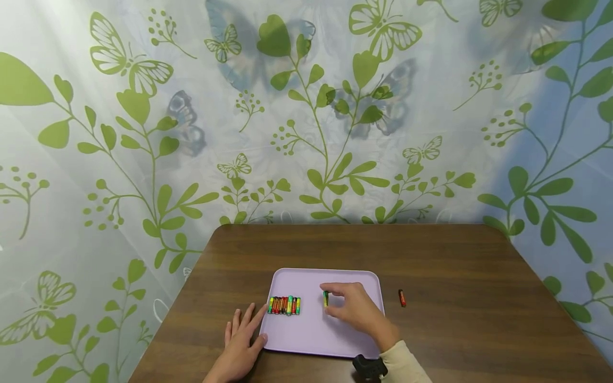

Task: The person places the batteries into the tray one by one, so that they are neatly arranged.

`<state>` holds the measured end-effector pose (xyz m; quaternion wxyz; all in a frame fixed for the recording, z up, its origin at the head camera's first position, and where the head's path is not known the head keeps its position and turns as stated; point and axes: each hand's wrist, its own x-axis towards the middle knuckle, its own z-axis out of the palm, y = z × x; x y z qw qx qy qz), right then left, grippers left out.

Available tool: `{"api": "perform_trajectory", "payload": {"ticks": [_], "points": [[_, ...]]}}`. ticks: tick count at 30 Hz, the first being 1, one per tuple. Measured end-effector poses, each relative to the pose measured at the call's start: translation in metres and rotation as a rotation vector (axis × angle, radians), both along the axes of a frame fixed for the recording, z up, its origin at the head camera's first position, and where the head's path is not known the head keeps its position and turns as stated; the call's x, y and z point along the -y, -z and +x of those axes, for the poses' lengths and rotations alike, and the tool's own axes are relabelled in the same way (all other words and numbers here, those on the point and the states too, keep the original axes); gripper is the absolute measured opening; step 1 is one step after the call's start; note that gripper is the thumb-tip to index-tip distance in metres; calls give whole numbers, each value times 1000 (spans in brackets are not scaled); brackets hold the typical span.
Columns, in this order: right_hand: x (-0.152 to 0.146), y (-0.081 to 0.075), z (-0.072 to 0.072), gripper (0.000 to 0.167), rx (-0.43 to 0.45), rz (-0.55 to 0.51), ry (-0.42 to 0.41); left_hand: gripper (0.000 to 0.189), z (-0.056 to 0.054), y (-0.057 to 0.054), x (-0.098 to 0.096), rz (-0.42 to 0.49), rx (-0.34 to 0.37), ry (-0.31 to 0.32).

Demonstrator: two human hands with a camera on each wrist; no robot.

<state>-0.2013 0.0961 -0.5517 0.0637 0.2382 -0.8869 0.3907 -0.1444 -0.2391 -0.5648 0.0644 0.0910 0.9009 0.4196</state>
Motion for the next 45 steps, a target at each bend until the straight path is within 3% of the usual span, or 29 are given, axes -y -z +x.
{"api": "perform_trajectory", "payload": {"ticks": [11, 29, 37, 45], "points": [[38, 9, -3, 48, 11, -62, -29, 66, 2, 1, 0, -8, -3, 3], [67, 16, -7, 48, -33, 31, 1, 65, 4, 0, -2, -11, -18, -1], [58, 15, -7, 51, -68, 30, 11, 65, 3, -1, -2, -15, -24, -4], [20, -1, -6, 53, 20, -16, 10, 66, 2, -1, -1, -19, -15, 0]]}}
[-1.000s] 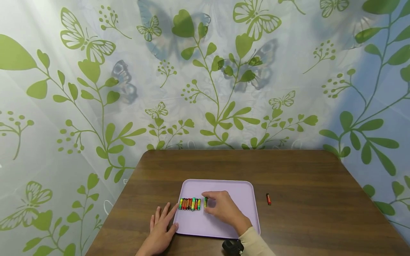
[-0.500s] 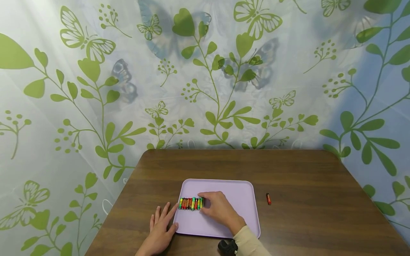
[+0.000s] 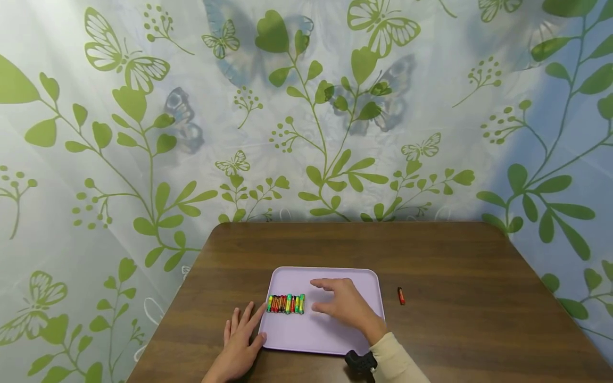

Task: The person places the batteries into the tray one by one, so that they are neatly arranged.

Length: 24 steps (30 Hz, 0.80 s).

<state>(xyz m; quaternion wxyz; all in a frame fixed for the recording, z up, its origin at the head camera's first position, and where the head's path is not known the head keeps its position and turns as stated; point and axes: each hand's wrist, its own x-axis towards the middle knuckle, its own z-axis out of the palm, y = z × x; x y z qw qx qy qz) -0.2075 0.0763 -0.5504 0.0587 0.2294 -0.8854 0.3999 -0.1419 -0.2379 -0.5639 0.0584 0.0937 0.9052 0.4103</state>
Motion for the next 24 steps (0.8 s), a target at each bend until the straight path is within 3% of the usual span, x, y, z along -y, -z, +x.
{"api": "perform_trajectory", "payload": {"ticks": [13, 24], "points": [[-88, -17, 1, 59, 7, 12, 50, 66, -1, 3, 1, -3, 1, 4], [-157, -13, 16, 60, 17, 97, 121, 66, -3, 4, 2, -4, 11, 12]]}}
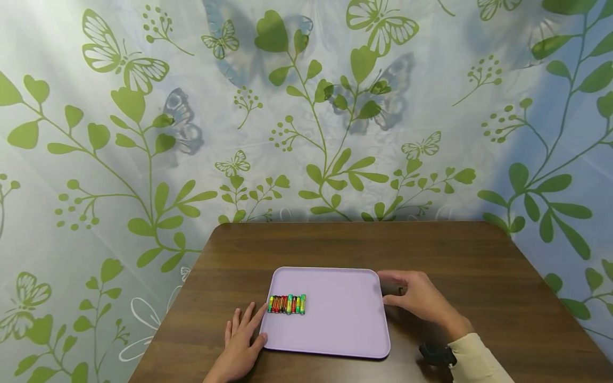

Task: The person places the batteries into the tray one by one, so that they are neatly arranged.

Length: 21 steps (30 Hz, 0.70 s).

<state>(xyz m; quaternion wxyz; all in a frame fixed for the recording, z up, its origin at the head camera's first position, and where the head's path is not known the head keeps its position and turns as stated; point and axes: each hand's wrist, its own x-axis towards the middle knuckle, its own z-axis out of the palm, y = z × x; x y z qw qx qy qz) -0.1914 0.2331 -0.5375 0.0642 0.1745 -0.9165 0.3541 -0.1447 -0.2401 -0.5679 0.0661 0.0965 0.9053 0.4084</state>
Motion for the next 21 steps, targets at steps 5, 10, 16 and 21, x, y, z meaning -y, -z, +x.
{"api": "perform_trajectory", "payload": {"ticks": [5, 10, 16, 21], "points": [[-21, 6, 4, 60, -21, 69, 22, 67, 0, 1, 0, 3, -5, -2], [-32, 12, 6, 59, -29, 123, 54, 66, 0, 1, 0, 5, -9, -4], [-34, 19, 5, 59, -32, 130, 55, 66, 1, 2, 1, 9, -11, -3], [-36, 23, 4, 56, -32, 143, 74, 66, 1, 2, 1, 8, -5, -3]]}}
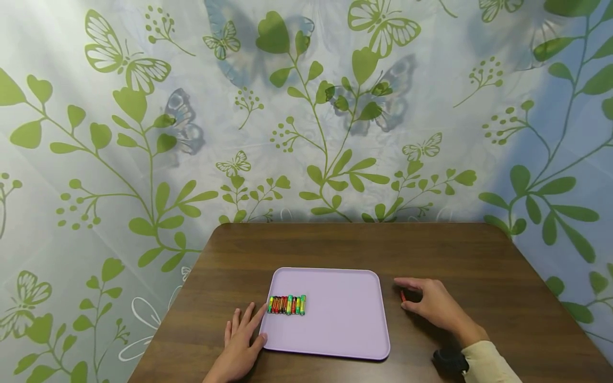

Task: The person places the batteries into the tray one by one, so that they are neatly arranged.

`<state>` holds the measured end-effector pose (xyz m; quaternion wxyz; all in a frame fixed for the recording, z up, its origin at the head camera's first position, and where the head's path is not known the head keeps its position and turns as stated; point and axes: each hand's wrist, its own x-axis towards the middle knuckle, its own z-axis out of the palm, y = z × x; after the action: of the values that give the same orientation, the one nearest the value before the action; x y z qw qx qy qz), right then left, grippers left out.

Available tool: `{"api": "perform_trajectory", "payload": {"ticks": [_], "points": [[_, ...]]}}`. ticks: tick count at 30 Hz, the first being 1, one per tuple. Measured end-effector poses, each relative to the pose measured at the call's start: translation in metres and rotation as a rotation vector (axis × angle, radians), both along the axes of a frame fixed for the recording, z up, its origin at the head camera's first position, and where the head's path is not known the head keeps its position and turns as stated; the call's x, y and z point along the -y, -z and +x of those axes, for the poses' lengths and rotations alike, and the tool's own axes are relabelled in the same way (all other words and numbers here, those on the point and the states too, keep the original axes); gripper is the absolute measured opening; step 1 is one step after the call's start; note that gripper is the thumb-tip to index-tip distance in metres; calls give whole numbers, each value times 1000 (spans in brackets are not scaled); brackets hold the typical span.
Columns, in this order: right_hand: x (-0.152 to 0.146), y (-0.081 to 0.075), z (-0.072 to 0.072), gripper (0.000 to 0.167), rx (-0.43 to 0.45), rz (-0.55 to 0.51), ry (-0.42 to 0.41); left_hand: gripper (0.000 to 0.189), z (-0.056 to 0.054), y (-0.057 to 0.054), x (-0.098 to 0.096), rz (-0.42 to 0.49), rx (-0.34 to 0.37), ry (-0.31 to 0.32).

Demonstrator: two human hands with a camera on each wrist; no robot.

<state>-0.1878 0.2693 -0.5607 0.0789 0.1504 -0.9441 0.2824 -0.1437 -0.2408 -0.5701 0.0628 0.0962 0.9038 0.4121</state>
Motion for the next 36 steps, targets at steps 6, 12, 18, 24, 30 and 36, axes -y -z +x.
{"api": "perform_trajectory", "payload": {"ticks": [6, 12, 18, 24, 30, 36], "points": [[0, 3, -2, 51, -22, 25, 18, 67, -1, -1, 0, 3, 3, -11], [13, -6, -1, 50, -37, 1, 30, 66, 0, -2, 2, 7, -7, -10], [45, -19, -3, 50, -56, -94, -8, 67, 0, -1, 3, -1, -15, -12], [88, -17, -9, 48, -96, -132, -59, 66, -1, -1, 3, -4, -17, -9], [129, -10, -13, 46, -112, -214, -119, 66, -1, -3, 3, -3, -20, -2], [162, -8, -15, 45, -69, -248, -139, 66, -1, -5, 3, -1, -17, 2]]}}
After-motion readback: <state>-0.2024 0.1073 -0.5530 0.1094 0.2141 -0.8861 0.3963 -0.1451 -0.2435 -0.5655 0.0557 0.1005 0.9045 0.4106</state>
